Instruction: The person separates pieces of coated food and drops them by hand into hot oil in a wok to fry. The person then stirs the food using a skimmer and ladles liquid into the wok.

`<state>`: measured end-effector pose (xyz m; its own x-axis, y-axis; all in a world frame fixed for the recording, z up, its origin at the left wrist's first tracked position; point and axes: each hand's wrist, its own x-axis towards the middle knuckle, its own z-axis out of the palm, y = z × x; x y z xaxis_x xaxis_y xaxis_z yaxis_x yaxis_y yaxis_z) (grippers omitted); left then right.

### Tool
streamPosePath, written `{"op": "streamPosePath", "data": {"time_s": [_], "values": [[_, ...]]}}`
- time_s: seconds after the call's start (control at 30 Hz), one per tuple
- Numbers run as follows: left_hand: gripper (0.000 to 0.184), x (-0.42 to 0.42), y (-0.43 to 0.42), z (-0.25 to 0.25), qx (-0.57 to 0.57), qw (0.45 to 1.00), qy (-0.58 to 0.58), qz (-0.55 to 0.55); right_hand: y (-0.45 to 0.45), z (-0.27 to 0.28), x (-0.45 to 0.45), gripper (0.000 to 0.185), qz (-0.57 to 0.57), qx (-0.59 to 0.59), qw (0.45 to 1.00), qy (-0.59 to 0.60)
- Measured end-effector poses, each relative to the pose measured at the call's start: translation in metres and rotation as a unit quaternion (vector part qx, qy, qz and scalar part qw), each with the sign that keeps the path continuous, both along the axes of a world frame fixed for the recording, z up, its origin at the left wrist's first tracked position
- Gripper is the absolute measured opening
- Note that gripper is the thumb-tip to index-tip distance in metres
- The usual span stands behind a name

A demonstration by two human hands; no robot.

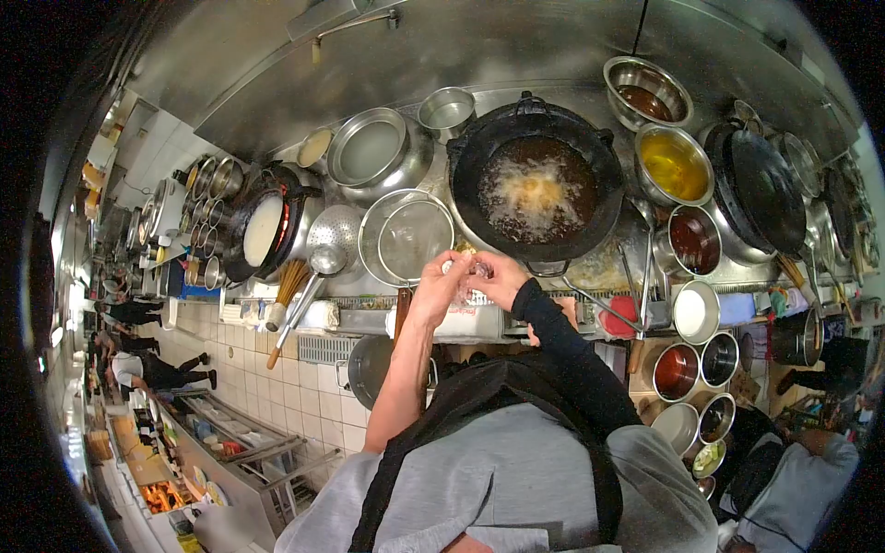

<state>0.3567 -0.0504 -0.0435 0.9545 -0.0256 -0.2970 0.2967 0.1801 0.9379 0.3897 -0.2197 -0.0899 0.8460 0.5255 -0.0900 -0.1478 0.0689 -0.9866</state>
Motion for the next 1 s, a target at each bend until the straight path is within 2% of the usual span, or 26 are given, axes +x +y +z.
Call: {"op": "streamPosePath", "data": {"time_s": [0.03,0.17,0.27,0.37,0.47,0.53,0.6,0.67,0.73,0.77,0.83,0.87,0.97,1.0], "values": [[0.021,0.001,-0.001,-0.003,0.001,1.0,-0.006,-0.003,0.001,0.005,-0.001,0.027,0.004,-0.035,0.999,-0.025],[0.024,0.001,0.0,-0.007,-0.051,0.998,0.007,0.033,0.001,-0.014,0.004,0.029,-0.032,0.037,0.994,0.098],[0.027,0.002,0.003,-0.006,-0.05,0.998,0.016,0.039,0.002,0.008,-0.002,0.025,0.006,0.035,0.996,0.085],[0.028,0.003,0.004,-0.006,-0.027,0.999,0.021,0.025,0.011,-0.005,-0.005,0.022,-0.041,-0.054,0.996,-0.056],[0.026,0.004,0.004,-0.004,-0.01,1.0,0.025,0.01,0.007,0.031,-0.006,0.018,-0.04,-0.17,0.983,-0.055],[0.025,0.005,0.004,-0.008,0.032,0.999,0.003,0.001,0.006,0.02,-0.003,0.016,-0.079,-0.094,0.992,-0.001],[0.022,0.006,0.01,-0.013,0.01,1.0,0.006,0.003,0.005,0.011,0.001,0.014,-0.122,0.009,0.989,0.081],[0.021,0.006,0.012,-0.014,0.011,1.0,0.008,-0.014,0.002,0.005,0.005,0.013,-0.172,0.14,0.957,0.19],[0.023,0.002,0.01,-0.002,0.036,0.998,0.01,-0.047,-0.001,-0.001,0.007,0.013,-0.186,0.22,0.926,0.245],[0.026,0.0,0.005,-0.003,0.131,0.988,-0.063,-0.054,-0.001,-0.004,0.008,0.014,-0.192,0.26,0.907,0.271],[0.032,-0.001,-0.011,-0.006,0.313,0.925,-0.205,-0.066,0.004,-0.013,0.005,0.014,-0.184,0.292,0.898,0.272],[0.032,-0.002,-0.014,-0.01,0.349,0.912,-0.209,-0.046,0.006,-0.017,0.004,0.014,-0.179,0.307,0.894,0.273],[0.028,-0.001,-0.012,-0.017,0.382,0.902,-0.197,-0.039,0.007,-0.019,0.008,0.015,-0.169,0.296,0.894,0.29],[0.026,-0.001,-0.011,-0.019,0.368,0.913,-0.171,-0.045,0.006,-0.011,0.006,0.015,-0.177,0.253,0.913,0.265]]}}
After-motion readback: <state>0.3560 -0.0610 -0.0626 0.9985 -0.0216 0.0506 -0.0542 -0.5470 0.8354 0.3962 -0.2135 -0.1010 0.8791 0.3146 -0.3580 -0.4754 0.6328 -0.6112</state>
